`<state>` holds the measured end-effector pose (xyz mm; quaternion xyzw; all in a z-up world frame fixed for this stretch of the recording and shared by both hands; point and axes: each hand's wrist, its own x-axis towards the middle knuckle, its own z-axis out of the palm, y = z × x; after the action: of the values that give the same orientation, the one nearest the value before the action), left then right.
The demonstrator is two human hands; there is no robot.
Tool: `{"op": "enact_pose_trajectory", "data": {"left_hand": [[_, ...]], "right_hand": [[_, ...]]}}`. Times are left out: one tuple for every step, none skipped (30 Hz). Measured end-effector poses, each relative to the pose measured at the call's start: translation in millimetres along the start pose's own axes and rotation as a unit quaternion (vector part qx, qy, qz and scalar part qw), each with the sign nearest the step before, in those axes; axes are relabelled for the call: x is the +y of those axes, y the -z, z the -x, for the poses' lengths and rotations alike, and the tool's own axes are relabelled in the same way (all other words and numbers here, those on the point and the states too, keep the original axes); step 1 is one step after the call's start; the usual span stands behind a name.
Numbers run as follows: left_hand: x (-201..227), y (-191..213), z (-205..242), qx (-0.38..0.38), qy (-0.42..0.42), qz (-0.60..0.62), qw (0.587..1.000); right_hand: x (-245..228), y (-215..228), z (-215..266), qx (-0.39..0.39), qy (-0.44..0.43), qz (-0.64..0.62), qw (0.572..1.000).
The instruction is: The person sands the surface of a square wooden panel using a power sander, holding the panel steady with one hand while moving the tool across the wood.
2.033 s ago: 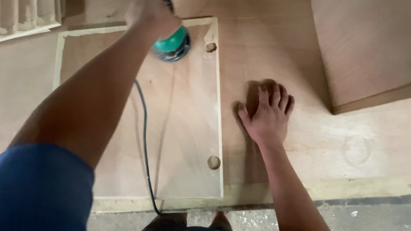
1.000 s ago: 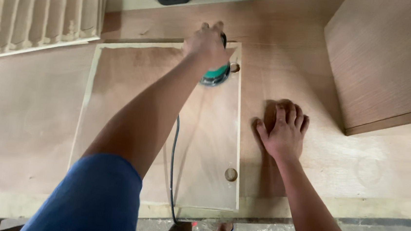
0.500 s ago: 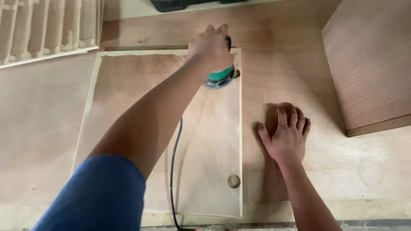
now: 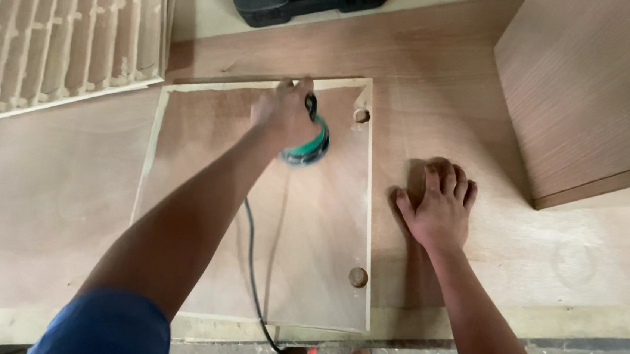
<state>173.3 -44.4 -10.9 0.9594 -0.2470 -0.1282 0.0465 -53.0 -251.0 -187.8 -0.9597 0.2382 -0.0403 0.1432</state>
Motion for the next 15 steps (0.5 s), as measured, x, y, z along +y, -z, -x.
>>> {"op": "enact_pose_trajectory", "data": {"left_hand": [[0, 2, -2, 0.015, -0.012, 0.003, 1.000], [4, 4, -6, 0.013, -0.012, 0.003, 1.000], [8, 5, -11, 0.007, -0.006, 0.017, 1.000], [13, 7, -17, 0.000, 0.000, 0.031, 1.000], [16, 6, -25, -0.002, -0.004, 0.032, 0.999], [18, 4, -33, 0.010, -0.010, 0.030, 0.999], [22, 3, -42, 0.023, -0.016, 0.029, 0.999], [23, -3, -55, 0.021, -0.020, 0.032, 0.999], [24, -8, -69, 0.033, -0.024, 0.033, 0.999], [25, -13, -83, 0.045, -0.027, 0.034, 0.998], [33, -10, -86, 0.045, -0.032, 0.036, 0.998], [41, -6, -89, 0.042, -0.032, 0.025, 0.998], [47, -4, -89, 0.035, -0.028, 0.013, 0.999], [50, -6, -89, 0.032, -0.029, 0.013, 0.999], [51, -7, -89, 0.017, -0.023, 0.020, 0.999]], "right_hand": [[-1, -2, 0, 0.000, -0.005, 0.000, 1.000], [-2, -1, 1, -0.002, -0.005, 0.000, 1.000], [-2, 1, 1, -0.001, -0.004, -0.006, 1.000], [-3, 2, 0, -0.001, -0.003, -0.011, 1.000], [-3, 3, 1, -0.002, -0.007, -0.009, 1.000], [-4, 5, 1, -0.007, -0.007, -0.002, 1.000], [-4, 7, 0, -0.011, -0.008, 0.005, 1.000], [-4, 8, 2, -0.011, -0.012, 0.008, 1.000], [-5, 9, 1, -0.009, -0.006, 0.019, 1.000], [-6, 10, 0, -0.008, 0.001, 0.030, 1.000], [-8, 12, -2, -0.006, -0.003, 0.032, 0.999], [-9, 14, -3, -0.007, -0.016, 0.016, 1.000], [-11, 14, -2, -0.013, -0.027, -0.002, 1.000], [-11, 15, -1, -0.015, -0.029, -0.002, 0.999], [-11, 17, 0, -0.018, -0.021, 0.001, 1.000]]}}
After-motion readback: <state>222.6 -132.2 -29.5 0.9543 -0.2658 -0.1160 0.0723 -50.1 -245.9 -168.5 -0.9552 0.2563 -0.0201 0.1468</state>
